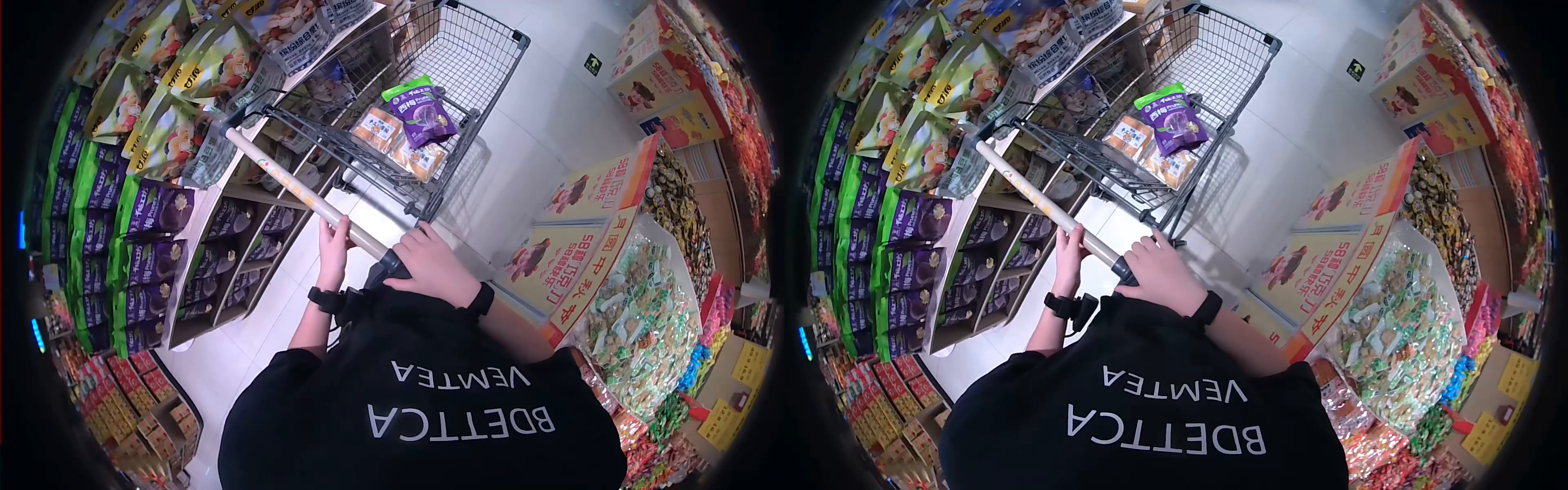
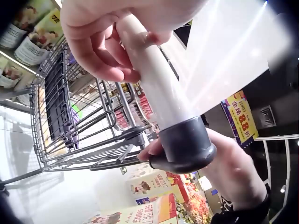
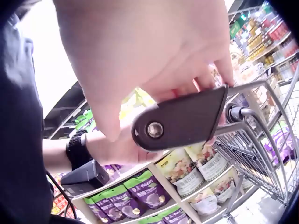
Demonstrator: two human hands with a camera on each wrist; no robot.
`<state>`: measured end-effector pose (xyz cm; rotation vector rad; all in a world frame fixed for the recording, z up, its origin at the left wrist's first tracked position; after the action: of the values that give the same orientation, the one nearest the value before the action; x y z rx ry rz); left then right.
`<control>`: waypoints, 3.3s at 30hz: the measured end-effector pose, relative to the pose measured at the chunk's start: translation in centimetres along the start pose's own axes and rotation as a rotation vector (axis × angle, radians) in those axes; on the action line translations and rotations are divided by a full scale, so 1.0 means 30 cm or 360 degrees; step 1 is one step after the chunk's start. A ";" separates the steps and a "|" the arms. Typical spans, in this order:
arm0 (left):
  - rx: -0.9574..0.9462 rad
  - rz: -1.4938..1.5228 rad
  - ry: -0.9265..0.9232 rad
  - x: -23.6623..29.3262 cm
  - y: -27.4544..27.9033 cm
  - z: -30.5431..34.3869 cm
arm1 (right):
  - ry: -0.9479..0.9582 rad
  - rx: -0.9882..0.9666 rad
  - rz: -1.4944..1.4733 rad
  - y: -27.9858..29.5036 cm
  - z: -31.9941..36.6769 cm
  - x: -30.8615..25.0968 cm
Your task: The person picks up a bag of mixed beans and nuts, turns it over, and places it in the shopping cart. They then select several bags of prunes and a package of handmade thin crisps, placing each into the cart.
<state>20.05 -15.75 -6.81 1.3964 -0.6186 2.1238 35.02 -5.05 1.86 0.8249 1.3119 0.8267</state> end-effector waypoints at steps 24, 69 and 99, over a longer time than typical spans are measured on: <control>0.1391 -0.0890 0.0370 0.376 -0.191 0.267 | -0.0308 -0.0983 -0.1050 0.188 -0.830 1.105; 0.0015 0.0987 0.0860 -0.370 -0.530 -1.309 | -0.1504 -0.1037 -0.2099 -0.146 -1.047 1.717; 0.0814 0.0436 -0.0310 0.375 -0.038 0.774 | 0.0315 -0.1380 -0.1926 0.264 -0.306 -0.268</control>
<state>33.03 -27.49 12.16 1.9006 -0.3628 2.4998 24.87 -7.94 11.90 -0.7325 1.1632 0.3762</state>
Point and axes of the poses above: each hand's wrist, its own z-axis away from the middle knuckle, its own y-axis out of the back of the hand, x = y × z, the point moved 6 cm from there along -z, towards the middle knuckle, and after that the axes turned 9 degrees about -x, right-handed, at the moved point
